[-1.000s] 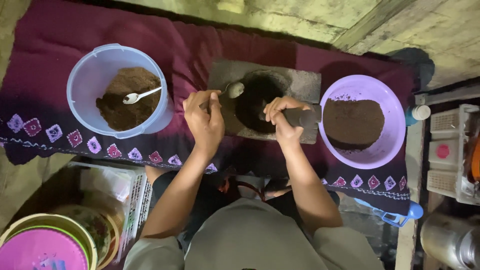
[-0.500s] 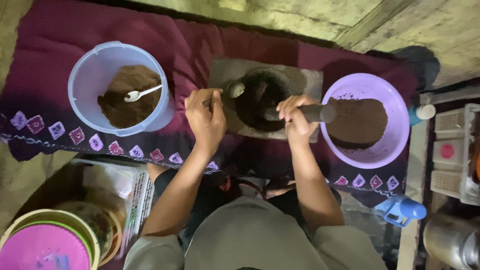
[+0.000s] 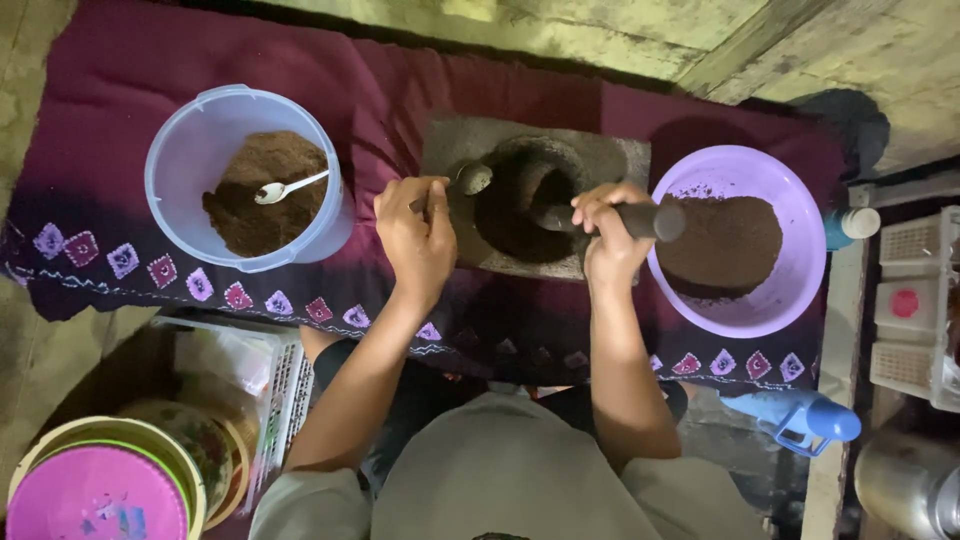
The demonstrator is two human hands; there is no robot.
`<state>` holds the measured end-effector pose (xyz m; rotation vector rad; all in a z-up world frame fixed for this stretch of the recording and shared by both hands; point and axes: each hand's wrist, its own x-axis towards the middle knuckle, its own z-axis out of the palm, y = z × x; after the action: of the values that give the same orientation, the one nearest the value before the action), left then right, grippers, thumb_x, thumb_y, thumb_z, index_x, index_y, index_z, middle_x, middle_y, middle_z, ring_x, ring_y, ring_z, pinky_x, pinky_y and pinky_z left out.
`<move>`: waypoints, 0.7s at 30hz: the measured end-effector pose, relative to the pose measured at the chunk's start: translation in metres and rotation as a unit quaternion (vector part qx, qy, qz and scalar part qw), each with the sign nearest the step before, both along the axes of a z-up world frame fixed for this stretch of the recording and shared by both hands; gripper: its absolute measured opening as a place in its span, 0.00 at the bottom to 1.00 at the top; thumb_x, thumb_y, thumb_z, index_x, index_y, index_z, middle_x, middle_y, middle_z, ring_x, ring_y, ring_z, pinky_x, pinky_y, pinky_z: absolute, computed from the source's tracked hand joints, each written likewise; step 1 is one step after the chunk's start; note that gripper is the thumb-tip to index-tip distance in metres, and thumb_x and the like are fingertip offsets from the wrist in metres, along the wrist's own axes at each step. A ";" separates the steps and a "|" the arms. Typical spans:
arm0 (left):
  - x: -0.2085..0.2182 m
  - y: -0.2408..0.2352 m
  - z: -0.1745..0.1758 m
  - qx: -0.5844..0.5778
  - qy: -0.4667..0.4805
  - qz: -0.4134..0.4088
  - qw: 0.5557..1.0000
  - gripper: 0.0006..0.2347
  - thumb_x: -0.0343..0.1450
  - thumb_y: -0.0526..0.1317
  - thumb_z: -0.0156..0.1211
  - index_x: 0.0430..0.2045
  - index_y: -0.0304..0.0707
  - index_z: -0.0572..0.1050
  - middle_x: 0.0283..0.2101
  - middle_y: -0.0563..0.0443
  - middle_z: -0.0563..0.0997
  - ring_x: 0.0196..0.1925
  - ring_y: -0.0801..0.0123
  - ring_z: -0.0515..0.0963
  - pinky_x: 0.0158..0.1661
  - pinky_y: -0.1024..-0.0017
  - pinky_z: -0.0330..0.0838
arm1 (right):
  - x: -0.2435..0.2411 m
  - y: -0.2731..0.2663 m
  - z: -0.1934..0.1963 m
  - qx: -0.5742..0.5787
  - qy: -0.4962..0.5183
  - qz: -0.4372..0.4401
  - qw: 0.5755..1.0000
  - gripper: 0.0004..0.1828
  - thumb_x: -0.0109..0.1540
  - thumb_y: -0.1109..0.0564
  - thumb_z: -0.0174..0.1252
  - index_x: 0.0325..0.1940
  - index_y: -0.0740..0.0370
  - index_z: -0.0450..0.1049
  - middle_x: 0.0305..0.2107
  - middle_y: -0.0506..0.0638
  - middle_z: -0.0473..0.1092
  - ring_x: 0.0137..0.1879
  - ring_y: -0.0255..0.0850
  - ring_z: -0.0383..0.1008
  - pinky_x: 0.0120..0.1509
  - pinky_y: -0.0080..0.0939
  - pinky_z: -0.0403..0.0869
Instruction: The person grinds a dark brown powder on a stone slab using a cylindrical stone pestle. They use a spoon to gather the ground powder and transfer it into a purple bowl.
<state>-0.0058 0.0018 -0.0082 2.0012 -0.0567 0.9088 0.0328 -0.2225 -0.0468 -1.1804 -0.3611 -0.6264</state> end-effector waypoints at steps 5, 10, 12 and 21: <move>0.001 0.000 0.002 -0.005 0.002 0.004 1.000 0.08 0.76 0.30 0.54 0.29 0.38 0.80 0.25 0.52 0.79 0.27 0.59 0.75 0.37 0.67 0.64 | -0.004 -0.003 0.004 0.058 -0.019 0.020 0.998 0.13 0.47 0.75 0.51 0.26 0.61 0.63 0.07 0.50 0.53 0.15 0.46 0.61 0.38 0.52 0.77; 0.001 0.001 -0.004 -0.004 0.003 -0.004 1.000 0.08 0.75 0.30 0.55 0.29 0.38 0.80 0.25 0.51 0.79 0.27 0.58 0.75 0.38 0.66 0.63 | 0.012 -0.002 0.010 0.067 -0.044 0.002 0.997 0.12 0.46 0.72 0.51 0.22 0.59 0.60 0.06 0.50 0.54 0.14 0.46 0.60 0.36 0.51 0.76; -0.001 0.001 -0.001 -0.003 0.012 -0.002 1.000 0.07 0.76 0.30 0.55 0.29 0.37 0.79 0.25 0.50 0.78 0.28 0.56 0.76 0.38 0.65 0.64 | 0.032 0.005 -0.004 0.063 -0.053 0.004 0.997 0.13 0.49 0.77 0.52 0.27 0.62 0.65 0.07 0.51 0.55 0.16 0.48 0.64 0.39 0.50 0.78; 0.001 -0.001 -0.002 -0.019 -0.002 0.009 1.000 0.07 0.75 0.29 0.55 0.29 0.37 0.80 0.22 0.52 0.77 0.28 0.58 0.75 0.38 0.67 0.63 | 0.007 0.008 0.003 -0.002 -0.020 0.091 0.996 0.13 0.47 0.74 0.51 0.14 0.61 0.62 0.07 0.48 0.56 0.15 0.43 0.62 0.33 0.43 0.74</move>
<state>-0.0049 0.0010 -0.0100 1.9688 -0.0232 0.9183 0.0394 -0.2144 -0.0434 -1.1264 -0.4978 -0.4908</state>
